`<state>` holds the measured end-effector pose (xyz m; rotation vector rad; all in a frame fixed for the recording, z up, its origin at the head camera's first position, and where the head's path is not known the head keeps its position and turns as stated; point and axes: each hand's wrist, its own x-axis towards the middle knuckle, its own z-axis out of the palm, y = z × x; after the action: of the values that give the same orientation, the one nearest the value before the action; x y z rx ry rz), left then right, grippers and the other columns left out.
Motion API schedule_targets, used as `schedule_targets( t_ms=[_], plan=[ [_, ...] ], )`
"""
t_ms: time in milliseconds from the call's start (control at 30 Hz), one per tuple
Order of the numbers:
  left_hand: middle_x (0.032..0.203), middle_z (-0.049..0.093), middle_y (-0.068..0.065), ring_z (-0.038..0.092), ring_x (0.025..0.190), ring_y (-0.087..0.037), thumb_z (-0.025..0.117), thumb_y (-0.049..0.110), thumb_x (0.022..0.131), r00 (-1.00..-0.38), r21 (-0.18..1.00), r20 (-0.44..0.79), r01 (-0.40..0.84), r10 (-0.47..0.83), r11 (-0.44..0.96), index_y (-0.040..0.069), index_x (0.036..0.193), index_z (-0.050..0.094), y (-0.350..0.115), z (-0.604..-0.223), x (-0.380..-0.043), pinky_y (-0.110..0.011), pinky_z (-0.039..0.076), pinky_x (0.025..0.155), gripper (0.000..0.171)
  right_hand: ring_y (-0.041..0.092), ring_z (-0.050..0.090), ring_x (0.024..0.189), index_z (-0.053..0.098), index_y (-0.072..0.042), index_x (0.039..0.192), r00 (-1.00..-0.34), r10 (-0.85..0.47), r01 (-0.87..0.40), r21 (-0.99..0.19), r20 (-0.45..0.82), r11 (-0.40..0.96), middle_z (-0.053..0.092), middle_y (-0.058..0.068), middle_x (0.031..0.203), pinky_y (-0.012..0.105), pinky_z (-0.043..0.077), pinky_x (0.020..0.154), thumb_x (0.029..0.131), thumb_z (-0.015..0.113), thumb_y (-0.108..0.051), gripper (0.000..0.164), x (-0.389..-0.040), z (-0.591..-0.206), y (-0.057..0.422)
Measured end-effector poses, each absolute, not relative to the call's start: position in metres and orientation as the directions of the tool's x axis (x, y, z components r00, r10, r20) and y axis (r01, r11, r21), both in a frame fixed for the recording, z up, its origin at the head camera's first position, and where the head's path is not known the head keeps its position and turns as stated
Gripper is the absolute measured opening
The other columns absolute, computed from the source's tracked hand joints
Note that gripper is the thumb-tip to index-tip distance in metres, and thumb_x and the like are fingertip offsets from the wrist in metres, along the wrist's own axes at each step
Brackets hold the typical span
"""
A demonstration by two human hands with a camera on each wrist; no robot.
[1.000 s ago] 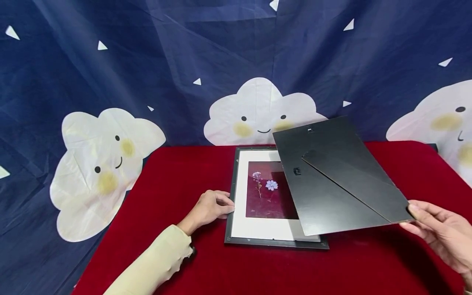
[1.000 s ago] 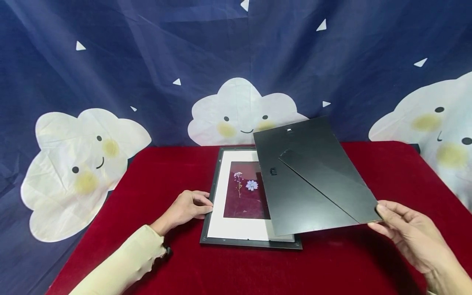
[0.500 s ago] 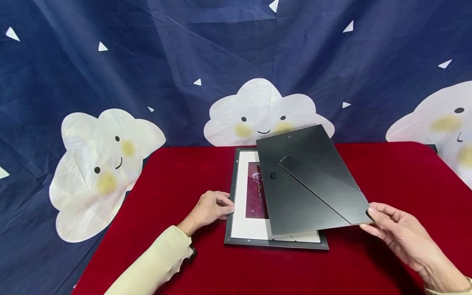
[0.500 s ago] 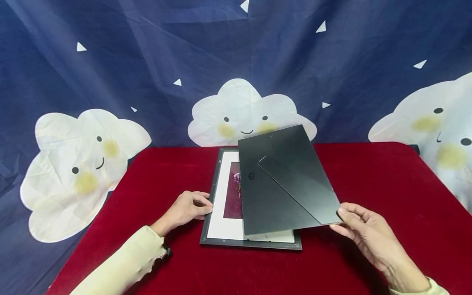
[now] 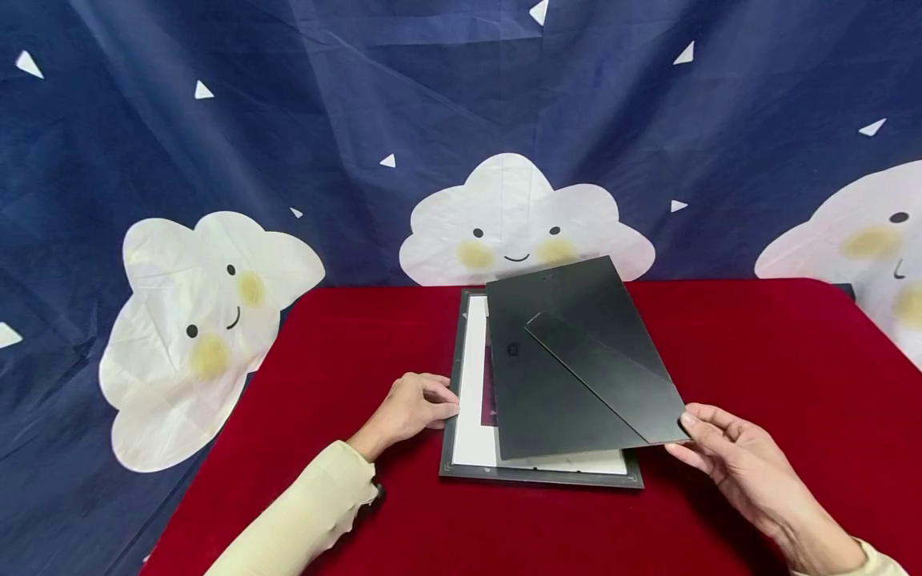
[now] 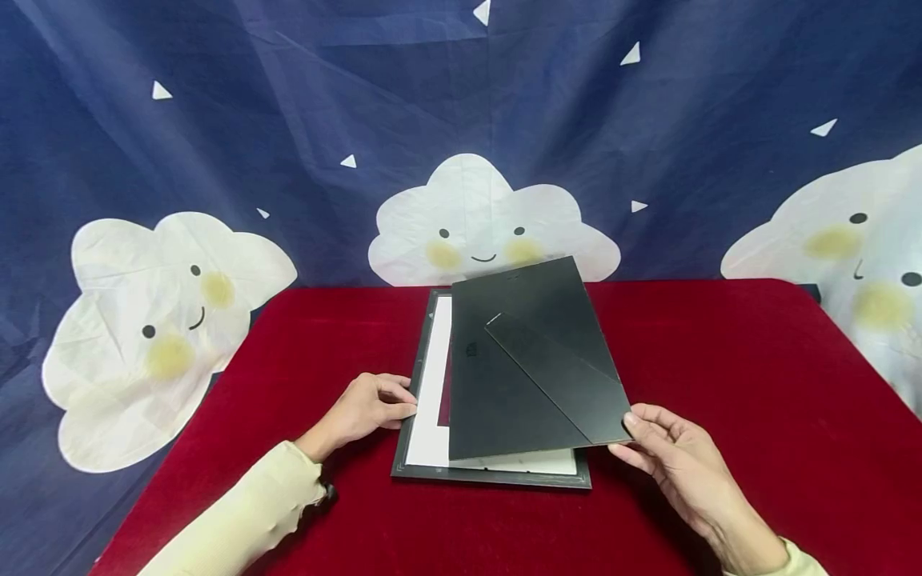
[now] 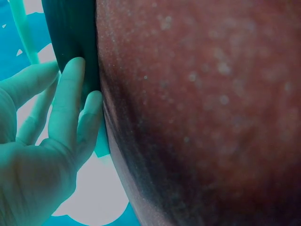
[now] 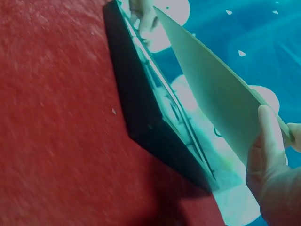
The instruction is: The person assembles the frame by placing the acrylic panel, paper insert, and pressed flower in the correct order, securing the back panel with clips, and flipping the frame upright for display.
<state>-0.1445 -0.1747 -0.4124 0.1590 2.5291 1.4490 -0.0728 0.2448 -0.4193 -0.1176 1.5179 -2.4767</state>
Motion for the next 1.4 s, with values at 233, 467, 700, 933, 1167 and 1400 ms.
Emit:
schedule_targets(
  t_ms=[233, 467, 700, 933, 1167, 1400],
  plan=[
    [0.129, 0.061, -0.02, 0.071, 0.083, -0.021, 0.079, -0.005, 0.081, -0.968, 0.876, -0.135, -0.017, 0.211, 0.483, -0.002, 0.09, 0.078, -0.174, -0.413, -0.144, -0.035, 0.063, 0.063, 0.009, 0.016, 0.069, 0.08, 0.064, -0.008, 0.106, -0.97, -0.23, 0.168, -0.902, -0.079, -0.397, 0.063, 0.001, 0.094, 0.036, 0.059, 0.085, 0.104, 0.045, 0.004, 0.022, -0.07, -0.422, 0.232],
    [0.128, 0.061, -0.02, 0.071, 0.081, -0.02, 0.079, -0.005, 0.081, -0.969, 0.882, -0.123, -0.007, 0.216, 0.472, -0.002, 0.09, 0.078, -0.175, -0.415, -0.145, -0.035, 0.063, 0.062, 0.009, 0.016, 0.069, 0.081, 0.063, -0.009, 0.106, -0.963, -0.239, 0.203, -0.91, -0.12, -0.361, 0.064, 0.0, 0.093, 0.037, 0.058, 0.088, 0.104, 0.048, 0.0, 0.018, -0.067, -0.425, 0.223],
    [0.128, 0.061, -0.021, 0.072, 0.081, -0.02, 0.078, -0.006, 0.081, -0.968, 0.884, -0.114, 0.003, 0.223, 0.467, -0.003, 0.09, 0.078, -0.176, -0.415, -0.145, -0.035, 0.063, 0.062, 0.009, 0.015, 0.068, 0.082, 0.061, -0.007, 0.106, -0.971, -0.198, 0.204, -0.903, -0.137, -0.378, 0.064, 0.002, 0.093, 0.037, 0.059, 0.086, 0.103, 0.049, 0.002, 0.015, -0.067, -0.428, 0.213],
    [0.127, 0.061, -0.021, 0.071, 0.082, -0.021, 0.078, -0.005, 0.082, -0.967, 0.891, -0.115, 0.001, 0.229, 0.453, -0.003, 0.092, 0.078, -0.176, -0.415, -0.144, -0.036, 0.063, 0.063, 0.01, 0.01, 0.063, 0.083, 0.057, -0.006, 0.108, -0.977, -0.139, 0.205, -0.908, -0.164, -0.364, 0.061, 0.001, 0.092, 0.035, 0.06, 0.083, 0.102, 0.052, 0.001, 0.011, -0.068, -0.429, 0.201],
    [0.125, 0.061, -0.022, 0.07, 0.089, -0.022, 0.078, -0.003, 0.083, -0.962, 0.903, -0.124, -0.008, 0.242, 0.43, -0.005, 0.099, 0.076, -0.177, -0.414, -0.144, -0.037, 0.063, 0.066, 0.016, 0.01, 0.064, 0.08, 0.055, -0.004, 0.108, -0.974, -0.165, 0.2, -0.929, -0.155, -0.312, 0.06, 0.0, 0.088, 0.034, 0.06, 0.084, 0.102, 0.053, 0.0, 0.008, -0.068, -0.426, 0.193],
    [0.126, 0.061, -0.024, 0.07, 0.091, -0.023, 0.078, -0.003, 0.082, -0.952, 0.917, -0.126, -0.005, 0.278, 0.398, -0.008, 0.105, 0.073, -0.179, -0.416, -0.143, -0.037, 0.063, 0.069, 0.024, 0.013, 0.065, 0.082, 0.048, -0.007, 0.124, -0.966, -0.222, 0.176, -0.966, -0.133, -0.188, 0.064, 0.003, 0.09, 0.036, 0.06, 0.083, 0.098, 0.058, 0.004, 0.03, -0.07, -0.417, 0.19]
  ],
)
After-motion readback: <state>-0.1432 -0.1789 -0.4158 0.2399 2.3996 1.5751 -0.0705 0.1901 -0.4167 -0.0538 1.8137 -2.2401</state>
